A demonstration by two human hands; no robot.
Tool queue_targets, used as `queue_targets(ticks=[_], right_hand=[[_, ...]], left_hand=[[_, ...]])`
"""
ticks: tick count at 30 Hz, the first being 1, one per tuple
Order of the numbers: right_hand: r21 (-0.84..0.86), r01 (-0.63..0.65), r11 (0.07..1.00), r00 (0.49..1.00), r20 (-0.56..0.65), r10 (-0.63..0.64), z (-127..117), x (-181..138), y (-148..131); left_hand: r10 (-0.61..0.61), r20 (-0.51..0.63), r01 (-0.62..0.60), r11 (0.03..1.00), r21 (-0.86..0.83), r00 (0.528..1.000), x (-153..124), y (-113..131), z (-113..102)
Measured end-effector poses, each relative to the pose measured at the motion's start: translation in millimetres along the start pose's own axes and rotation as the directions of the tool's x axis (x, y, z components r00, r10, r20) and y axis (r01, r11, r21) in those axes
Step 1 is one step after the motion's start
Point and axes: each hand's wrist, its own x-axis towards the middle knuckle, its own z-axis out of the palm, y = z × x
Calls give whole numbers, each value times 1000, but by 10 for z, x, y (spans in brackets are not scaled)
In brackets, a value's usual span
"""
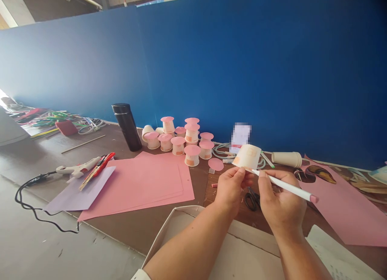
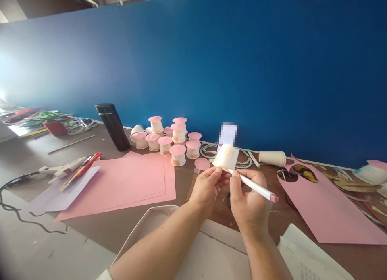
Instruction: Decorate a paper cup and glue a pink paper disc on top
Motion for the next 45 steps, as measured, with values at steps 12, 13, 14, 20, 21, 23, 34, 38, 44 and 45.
queue_targets(ticks=[12,13,14,20,21,23,34,38,44,45], right_hand=[[16,53,998,995,-85,-52,-8,11,-60],[9,62,998,995,-82,-61,-9,9,-58],[2,70,998,994,-79,-70,-9,6,-53],[-11,69,998,996,-57,-69,13,0,-18],[-11,68,998,996,-64,-69,16,0,-17],[-14,77,997,995,-61,-78,21,-1,-20],[-24,23,999,996,-83,-25,-11,3,-71],[-28,26,999,998,-65,-28,-10,9,-74],[-48,-29,998,999,-48,27,-14,4,-76],[-54,-38,998,998,-50,35,-14,2,-78]], left_hand=[[-35,2,35,997,-65,999,-6,4,14],[-34,4,35,997,-62,999,-7,6,14],[-34,6,35,998,-57,999,-7,7,13],[-33,11,33,999,-22,999,-11,10,9],[-34,9,34,999,-19,999,-11,9,9],[-35,2,35,999,-20,999,-11,7,10],[-72,-10,70,989,-133,997,-28,61,33],[-67,1,67,991,-116,998,-24,60,31],[-49,14,50,995,-81,999,-20,38,12],[-47,14,48,996,-76,999,-20,35,9]])
